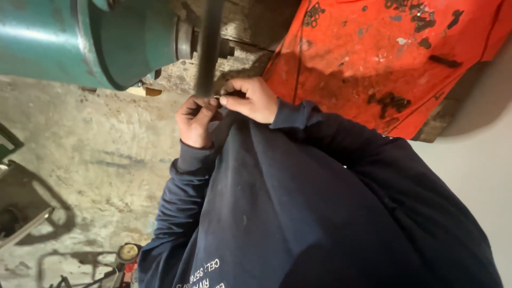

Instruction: The person uses a bench grinder to smooth or shape small metal parts. They hold the parts with both hands against the spinning grinding wheel, frequently rotating them to work on different sides. The person repeatedly picks up parts from a nearby orange cloth and places them back down after grinding.

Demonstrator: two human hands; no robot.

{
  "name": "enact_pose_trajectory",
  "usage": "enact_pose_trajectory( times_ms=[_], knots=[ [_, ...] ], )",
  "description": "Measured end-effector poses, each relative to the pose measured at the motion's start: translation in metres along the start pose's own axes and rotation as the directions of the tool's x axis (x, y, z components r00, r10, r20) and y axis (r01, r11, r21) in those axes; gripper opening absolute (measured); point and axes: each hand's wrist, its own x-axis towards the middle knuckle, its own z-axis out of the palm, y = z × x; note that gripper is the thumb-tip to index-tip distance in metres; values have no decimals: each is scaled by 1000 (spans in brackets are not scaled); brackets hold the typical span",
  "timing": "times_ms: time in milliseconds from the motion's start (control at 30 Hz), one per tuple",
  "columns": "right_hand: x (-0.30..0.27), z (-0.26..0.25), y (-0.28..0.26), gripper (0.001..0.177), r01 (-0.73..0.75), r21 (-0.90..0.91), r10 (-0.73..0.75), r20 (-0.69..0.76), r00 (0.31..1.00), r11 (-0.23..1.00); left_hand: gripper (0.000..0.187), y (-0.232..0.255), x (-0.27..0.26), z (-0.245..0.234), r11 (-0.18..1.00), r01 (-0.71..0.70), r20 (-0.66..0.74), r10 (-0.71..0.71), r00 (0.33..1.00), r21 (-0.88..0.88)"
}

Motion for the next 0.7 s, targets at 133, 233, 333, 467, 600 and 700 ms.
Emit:
enact_pose_trajectory(
  times_ms=[133,233,333,467,600,700],
  knots=[
    [-5,10,7,16,50,126,-42,-65,997,991,14,-7,2,4,980,42,-118,-66,991,-194],
    [-5,13,17,15,-43,158,60,-108,992,987,12,1,2,13,967,40,-135,-76,988,-253],
    [-3,12,21,13,-71,147,93,-153,984,987,14,-3,3,11,967,5,-94,-29,995,-254],
    [1,13,14,11,-48,245,88,-154,984,968,15,1,5,19,963,41,-103,-71,992,-266],
    [7,13,9,11,-39,356,85,-115,990,934,17,-5,8,15,941,20,-110,-61,992,-338],
    [10,15,7,12,-24,328,64,-111,992,944,15,-10,6,10,937,-1,-115,-41,993,-350]
  ],
)
